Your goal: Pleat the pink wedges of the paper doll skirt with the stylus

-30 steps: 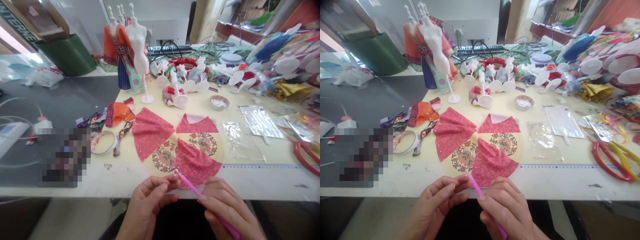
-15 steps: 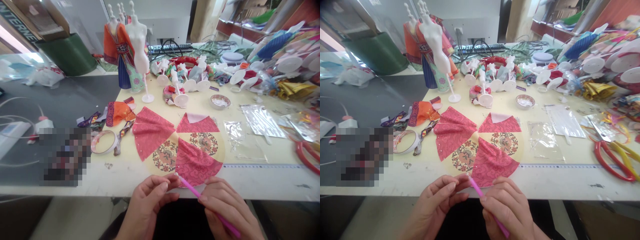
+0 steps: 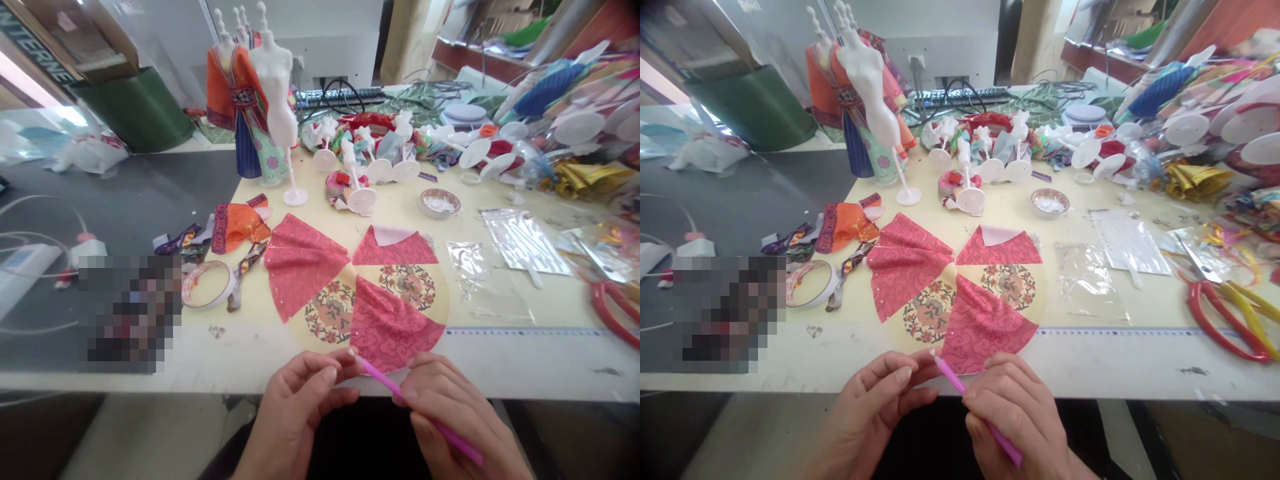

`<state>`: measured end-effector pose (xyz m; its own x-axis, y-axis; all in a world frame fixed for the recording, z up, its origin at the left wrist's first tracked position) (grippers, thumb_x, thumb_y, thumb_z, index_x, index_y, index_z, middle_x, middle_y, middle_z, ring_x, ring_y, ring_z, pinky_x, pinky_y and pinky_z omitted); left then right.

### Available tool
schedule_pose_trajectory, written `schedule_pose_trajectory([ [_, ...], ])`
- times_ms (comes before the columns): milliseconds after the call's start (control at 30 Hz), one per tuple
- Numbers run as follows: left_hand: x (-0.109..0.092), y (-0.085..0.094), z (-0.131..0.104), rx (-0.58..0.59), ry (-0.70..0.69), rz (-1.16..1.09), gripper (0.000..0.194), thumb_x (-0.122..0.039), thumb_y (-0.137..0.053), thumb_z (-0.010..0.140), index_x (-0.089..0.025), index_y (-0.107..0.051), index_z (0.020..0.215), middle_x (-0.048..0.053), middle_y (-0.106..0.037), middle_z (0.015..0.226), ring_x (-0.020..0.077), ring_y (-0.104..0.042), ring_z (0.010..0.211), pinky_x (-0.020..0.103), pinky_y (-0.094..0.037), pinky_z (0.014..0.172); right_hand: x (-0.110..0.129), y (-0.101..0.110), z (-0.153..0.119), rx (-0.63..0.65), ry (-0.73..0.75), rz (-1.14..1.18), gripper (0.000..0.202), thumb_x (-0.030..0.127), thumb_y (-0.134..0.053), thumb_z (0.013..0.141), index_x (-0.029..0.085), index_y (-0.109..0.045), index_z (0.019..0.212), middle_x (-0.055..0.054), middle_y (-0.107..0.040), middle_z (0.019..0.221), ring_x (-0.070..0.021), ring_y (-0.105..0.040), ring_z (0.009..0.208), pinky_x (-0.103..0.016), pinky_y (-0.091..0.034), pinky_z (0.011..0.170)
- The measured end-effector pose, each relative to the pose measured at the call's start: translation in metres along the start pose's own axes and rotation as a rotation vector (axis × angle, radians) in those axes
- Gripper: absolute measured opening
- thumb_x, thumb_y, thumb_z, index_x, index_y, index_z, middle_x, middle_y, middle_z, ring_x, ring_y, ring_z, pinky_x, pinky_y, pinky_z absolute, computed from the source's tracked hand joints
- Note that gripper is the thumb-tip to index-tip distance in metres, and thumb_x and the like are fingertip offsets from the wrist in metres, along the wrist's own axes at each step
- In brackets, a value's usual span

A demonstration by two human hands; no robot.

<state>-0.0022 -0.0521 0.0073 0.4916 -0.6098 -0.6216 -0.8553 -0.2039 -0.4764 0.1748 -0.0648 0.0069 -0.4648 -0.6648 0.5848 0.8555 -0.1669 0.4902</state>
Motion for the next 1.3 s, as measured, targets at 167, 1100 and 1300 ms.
schedule_pose_trajectory([
  [167,0.002,0.003,0.002,0.010,0.009,-0.008,0.008,-0.019,-0.068,0.074,-0.013,-0.065,0.071,0.010,-0.069,0.099,0.0222,-0.063,0.095,0.028,-0.054,0.074,0.001,-0.002,0.002,0.012,0.057,-0.016,0.028,0.000,-0.051,0.072,0.013,-0.056,0.096,-0.004,-0.064,0.067,-0.0142,-0.063,0.062,-0.035,-0.056,0.068],
  [1100,-0.013,0.065,0.012,-0.060,-1.251,1.380,0.032,0.001,-0.059,0.071,-0.022,-0.060,0.094,0.005,-0.068,0.106,0.0237,-0.057,0.107,0.047,-0.035,0.100,-0.002,-0.049,0.007,0.005,-0.037,0.127,0.027,-0.004,-0.053,0.075,0.009,-0.061,0.097,-0.007,-0.065,0.074,-0.0150,-0.058,0.069,-0.032,-0.050,0.063],
  [1300,-0.013,0.068,0.018,-0.071,-1.281,1.464,0.030,0.000,-0.056,0.074,-0.021,-0.059,0.095,0.006,-0.068,0.106,0.0236,-0.056,0.110,0.048,-0.034,0.101,-0.007,-0.055,0.006,0.012,-0.048,0.141,0.027,-0.002,-0.052,0.076,0.011,-0.061,0.098,-0.006,-0.064,0.073,-0.0151,-0.058,0.068,-0.032,-0.050,0.063],
])
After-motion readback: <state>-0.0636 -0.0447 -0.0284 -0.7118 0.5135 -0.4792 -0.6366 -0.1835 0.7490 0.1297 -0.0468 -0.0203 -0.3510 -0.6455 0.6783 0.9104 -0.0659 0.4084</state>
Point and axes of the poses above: each hand's wrist, its own z-axis towards the middle knuckle, its own y-axis out of the back of the hand, x = y × z, the point moved 1 cm from there along z, towards the middle knuckle
